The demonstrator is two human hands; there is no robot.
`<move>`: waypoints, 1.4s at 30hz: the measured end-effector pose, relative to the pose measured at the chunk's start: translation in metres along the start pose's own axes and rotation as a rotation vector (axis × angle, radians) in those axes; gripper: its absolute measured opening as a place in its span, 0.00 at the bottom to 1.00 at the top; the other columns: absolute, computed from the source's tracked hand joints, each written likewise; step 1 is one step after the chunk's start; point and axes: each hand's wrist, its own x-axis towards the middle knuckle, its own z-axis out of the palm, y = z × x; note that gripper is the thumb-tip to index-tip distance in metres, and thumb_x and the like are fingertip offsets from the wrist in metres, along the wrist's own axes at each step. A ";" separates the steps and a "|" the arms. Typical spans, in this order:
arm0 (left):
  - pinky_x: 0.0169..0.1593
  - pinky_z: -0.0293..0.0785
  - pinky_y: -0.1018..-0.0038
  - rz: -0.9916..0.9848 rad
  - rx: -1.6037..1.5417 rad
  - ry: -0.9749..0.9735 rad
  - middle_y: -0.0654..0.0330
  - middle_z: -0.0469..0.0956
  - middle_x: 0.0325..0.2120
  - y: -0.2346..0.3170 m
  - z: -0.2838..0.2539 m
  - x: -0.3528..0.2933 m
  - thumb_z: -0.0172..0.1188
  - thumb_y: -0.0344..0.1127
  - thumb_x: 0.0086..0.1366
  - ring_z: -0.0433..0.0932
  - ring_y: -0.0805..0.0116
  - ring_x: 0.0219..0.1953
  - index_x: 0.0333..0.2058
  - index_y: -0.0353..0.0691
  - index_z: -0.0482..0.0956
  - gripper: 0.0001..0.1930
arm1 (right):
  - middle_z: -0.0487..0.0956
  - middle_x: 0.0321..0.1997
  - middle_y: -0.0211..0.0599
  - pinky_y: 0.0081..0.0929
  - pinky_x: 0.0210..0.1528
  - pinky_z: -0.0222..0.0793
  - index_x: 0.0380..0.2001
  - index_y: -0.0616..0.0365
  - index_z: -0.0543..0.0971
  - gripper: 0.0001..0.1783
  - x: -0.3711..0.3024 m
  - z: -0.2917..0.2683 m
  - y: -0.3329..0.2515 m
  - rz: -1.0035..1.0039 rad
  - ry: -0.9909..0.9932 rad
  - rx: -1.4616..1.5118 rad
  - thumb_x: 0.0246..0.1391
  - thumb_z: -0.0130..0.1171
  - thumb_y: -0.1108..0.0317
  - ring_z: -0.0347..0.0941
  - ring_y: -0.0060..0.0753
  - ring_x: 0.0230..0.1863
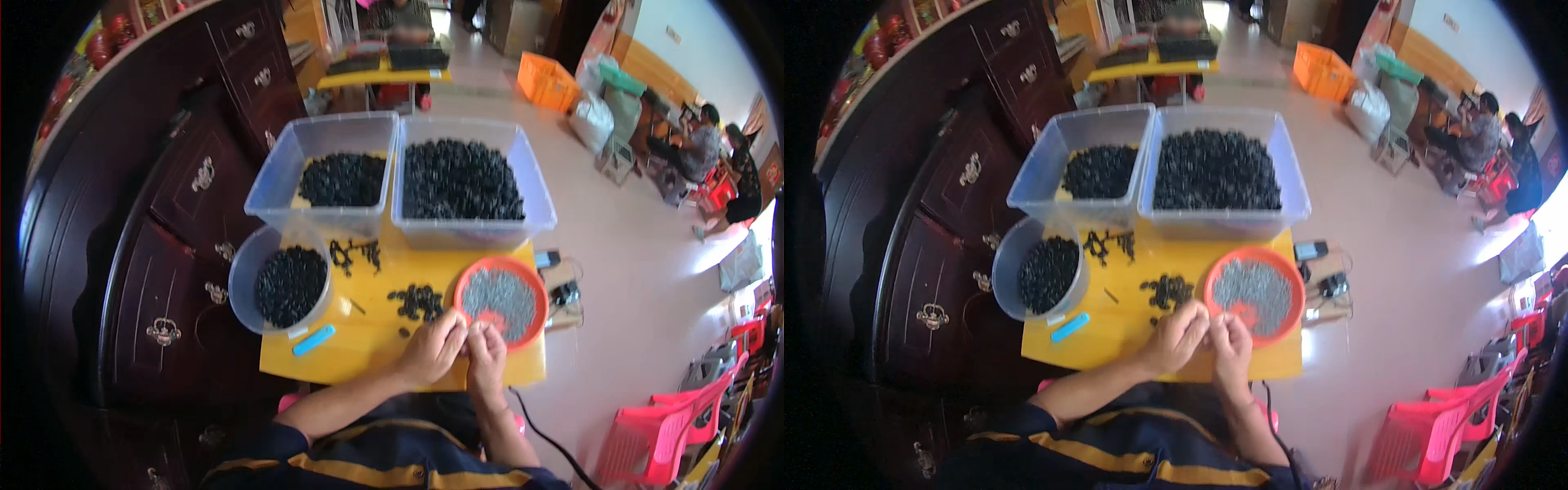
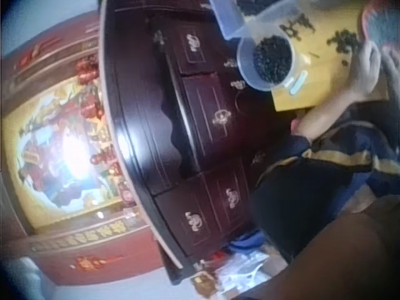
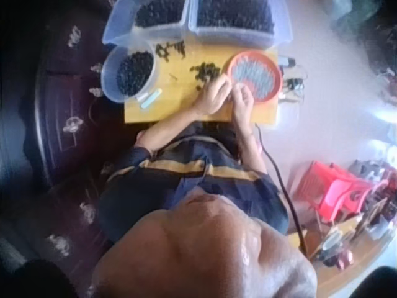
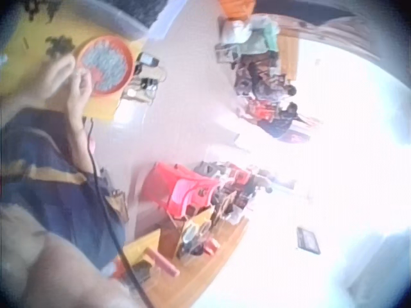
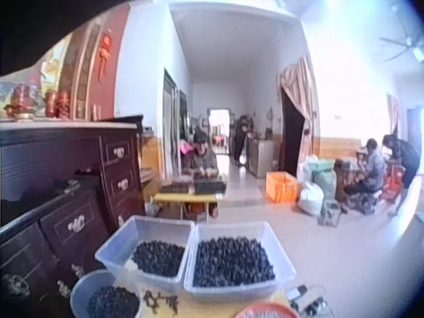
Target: The person assembles plastic cord locks by fitting the inner and outer plastic components together by hand.
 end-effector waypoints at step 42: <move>0.35 0.74 0.84 -0.277 -0.199 0.092 0.66 0.78 0.36 -0.033 -0.073 -0.030 0.59 0.25 0.68 0.75 0.83 0.33 0.41 0.34 0.83 0.06 | 0.79 0.27 0.28 0.18 0.31 0.69 0.36 0.64 0.81 0.04 0.025 -0.028 -0.006 -0.342 0.135 -0.663 0.62 0.62 0.73 0.72 0.15 0.27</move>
